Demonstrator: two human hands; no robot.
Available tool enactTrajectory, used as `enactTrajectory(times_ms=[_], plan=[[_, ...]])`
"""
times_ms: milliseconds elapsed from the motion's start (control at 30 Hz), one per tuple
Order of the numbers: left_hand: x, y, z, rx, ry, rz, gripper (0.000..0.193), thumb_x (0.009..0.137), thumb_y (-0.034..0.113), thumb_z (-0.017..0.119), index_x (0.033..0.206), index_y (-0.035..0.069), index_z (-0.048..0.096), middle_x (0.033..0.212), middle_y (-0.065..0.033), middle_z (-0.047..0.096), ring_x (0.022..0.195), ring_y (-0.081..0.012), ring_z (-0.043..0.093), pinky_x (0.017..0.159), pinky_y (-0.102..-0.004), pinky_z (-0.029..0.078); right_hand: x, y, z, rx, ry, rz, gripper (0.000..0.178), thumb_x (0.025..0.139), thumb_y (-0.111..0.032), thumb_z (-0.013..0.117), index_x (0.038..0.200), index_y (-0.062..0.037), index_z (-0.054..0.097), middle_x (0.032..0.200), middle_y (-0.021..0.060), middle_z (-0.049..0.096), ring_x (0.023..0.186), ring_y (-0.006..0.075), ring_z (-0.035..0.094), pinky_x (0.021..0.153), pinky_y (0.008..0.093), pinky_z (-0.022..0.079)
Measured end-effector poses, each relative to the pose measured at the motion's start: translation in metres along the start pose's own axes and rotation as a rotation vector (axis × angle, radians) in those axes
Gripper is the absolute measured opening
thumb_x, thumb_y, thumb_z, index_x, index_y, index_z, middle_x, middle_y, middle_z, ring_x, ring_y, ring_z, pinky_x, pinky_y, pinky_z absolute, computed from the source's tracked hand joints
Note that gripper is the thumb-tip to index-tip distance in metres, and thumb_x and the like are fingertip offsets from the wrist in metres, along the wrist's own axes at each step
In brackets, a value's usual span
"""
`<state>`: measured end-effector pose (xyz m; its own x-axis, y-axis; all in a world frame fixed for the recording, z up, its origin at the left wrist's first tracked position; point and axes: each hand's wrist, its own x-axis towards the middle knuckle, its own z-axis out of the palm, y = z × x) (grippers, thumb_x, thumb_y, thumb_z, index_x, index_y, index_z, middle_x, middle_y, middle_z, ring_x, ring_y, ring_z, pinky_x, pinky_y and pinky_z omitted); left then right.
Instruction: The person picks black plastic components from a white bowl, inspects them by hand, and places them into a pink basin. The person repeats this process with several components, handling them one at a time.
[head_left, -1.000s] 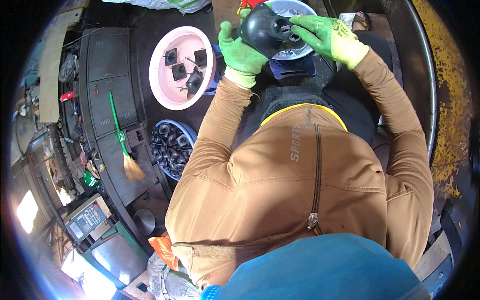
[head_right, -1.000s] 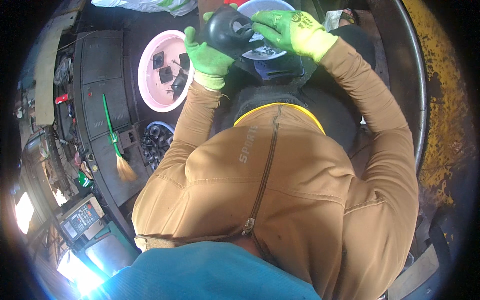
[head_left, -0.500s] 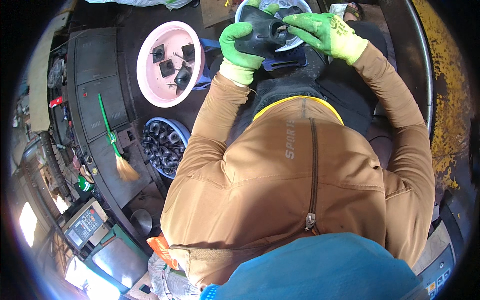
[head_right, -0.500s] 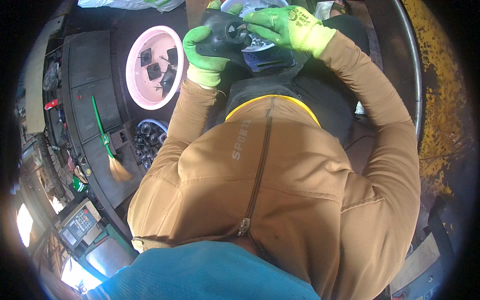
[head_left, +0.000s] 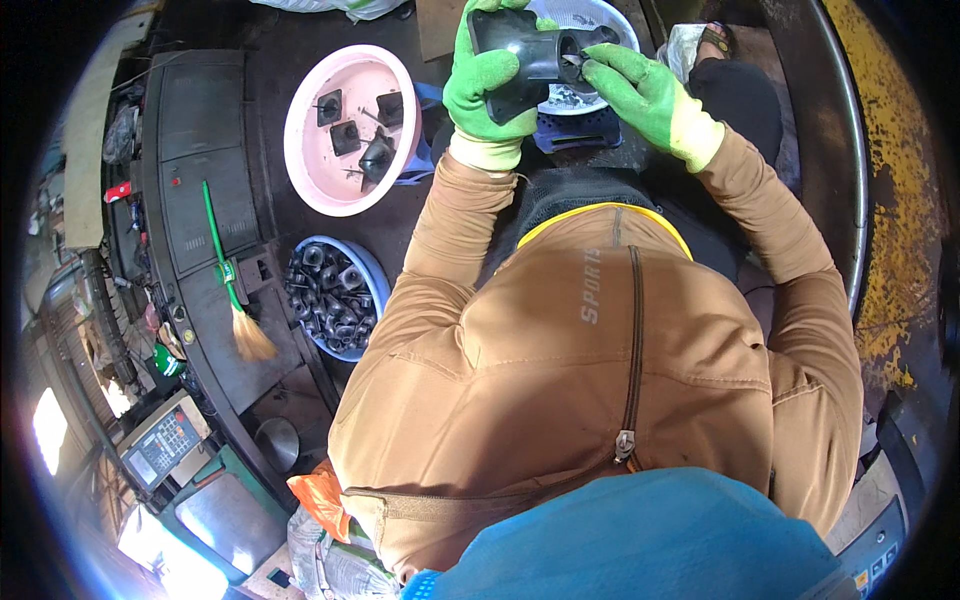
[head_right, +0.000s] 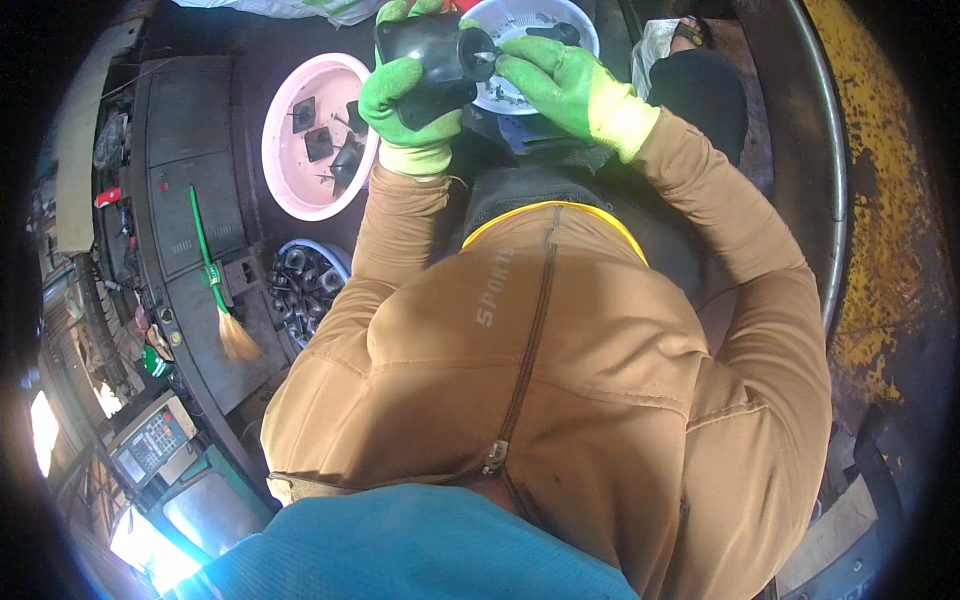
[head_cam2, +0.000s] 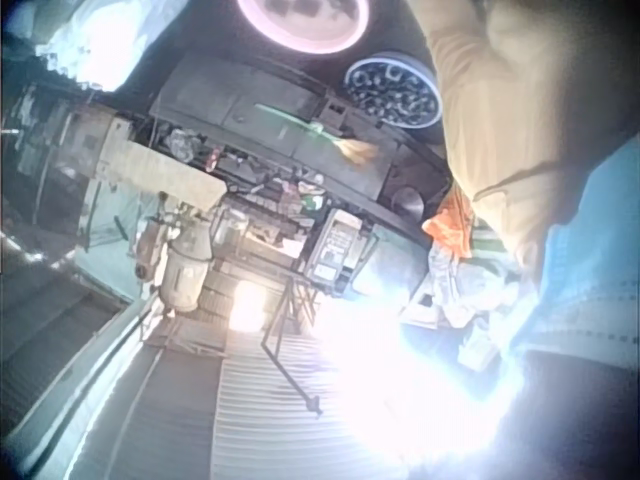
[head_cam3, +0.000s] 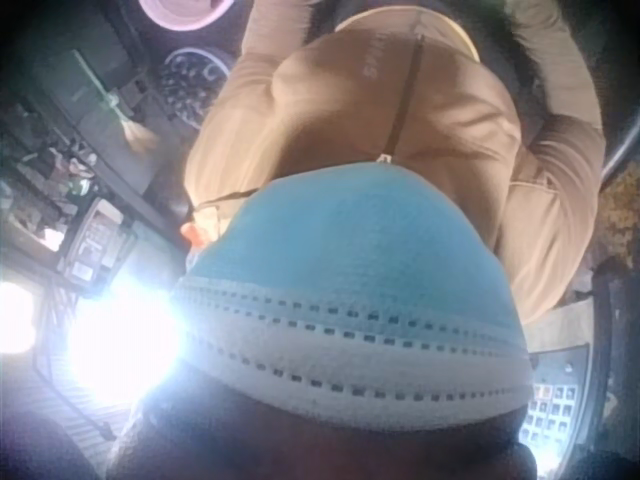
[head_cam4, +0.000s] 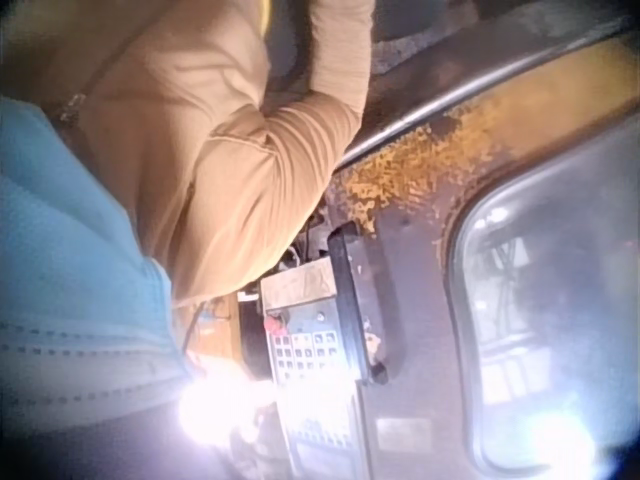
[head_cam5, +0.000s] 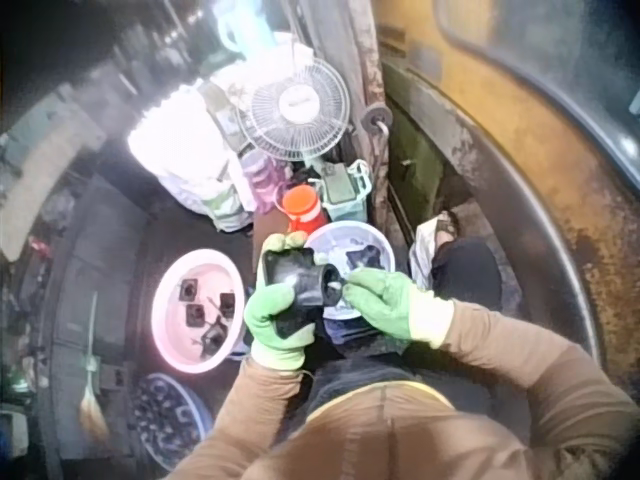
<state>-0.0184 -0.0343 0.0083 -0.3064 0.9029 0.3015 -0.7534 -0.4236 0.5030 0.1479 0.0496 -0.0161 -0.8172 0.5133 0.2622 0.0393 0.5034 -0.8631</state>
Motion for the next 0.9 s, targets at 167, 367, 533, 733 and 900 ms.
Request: enactTrajectory(times_ms=[167, 367, 533, 733, 900], plan=[[0.002, 0.000, 0.001, 0.247, -0.055, 0.177, 0.060, 0.067, 0.008, 0.076, 0.122, 0.008, 0.051, 0.126, -0.0115, 0.052, 0.112, -0.0260, 0.053, 0.095, -0.0385, 0.047, 0.005, -0.017, 0.008, -0.006, 0.080, -0.222, 0.031, 0.096, -0.025, 0.052, 0.113, -0.0003, 0.060, 0.093, 0.0095, 0.061, 0.082, 0.0194, 0.058, 0.071, 0.0313, 0.047], [0.009, 0.006, -0.016, 0.688, -0.288, 0.437, 0.058, 0.075, 0.023, 0.079, 0.124, 0.012, 0.051, 0.133, -0.0150, 0.044, 0.117, -0.0274, 0.047, 0.099, -0.0415, 0.039, -0.004, -0.056, 0.004, 1.018, -0.056, 0.629, 0.026, 0.098, -0.029, 0.051, 0.103, -0.0047, 0.060, 0.063, -0.0061, 0.041, 0.049, 0.0046, 0.030, 0.044, 0.0211, 0.025], [0.016, 0.017, -0.031, 0.975, -0.458, 0.614, 0.056, 0.078, 0.024, 0.077, 0.125, 0.014, 0.049, 0.136, -0.0190, 0.040, 0.120, -0.0298, 0.046, 0.101, -0.0428, 0.038, -0.001, -0.062, 0.006, 1.467, -0.211, 0.736, 0.025, 0.100, -0.029, 0.047, 0.101, -0.0061, 0.058, 0.061, -0.0063, 0.039, 0.046, 0.0041, 0.029, 0.041, 0.0200, 0.023], [-0.009, 0.027, -0.045, 0.077, 0.075, 0.321, 0.068, 0.074, 0.016, 0.065, 0.139, 0.023, 0.044, 0.142, -0.0132, 0.044, 0.122, -0.0460, 0.048, 0.099, -0.0620, 0.043, 0.023, -0.040, 0.007, 2.190, 0.081, 0.291, 0.028, 0.100, -0.029, 0.044, 0.100, -0.0027, 0.052, 0.065, -0.0057, 0.029, 0.049, 0.0060, 0.029, 0.047, 0.0233, 0.028], [-0.053, 0.073, -0.100, -0.117, 0.359, 0.263, 0.053, 0.083, 0.018, 0.060, 0.134, 0.010, 0.049, 0.136, -0.0176, 0.051, 0.121, -0.0323, 0.054, 0.102, -0.0493, 0.044, 0.027, -0.017, -0.007, 1.682, 0.177, 0.501, 0.030, 0.098, -0.026, 0.050, 0.112, -0.0002, 0.052, 0.074, -0.0017, 0.035, 0.060, 0.0098, 0.032, 0.053, 0.0240, 0.030]])
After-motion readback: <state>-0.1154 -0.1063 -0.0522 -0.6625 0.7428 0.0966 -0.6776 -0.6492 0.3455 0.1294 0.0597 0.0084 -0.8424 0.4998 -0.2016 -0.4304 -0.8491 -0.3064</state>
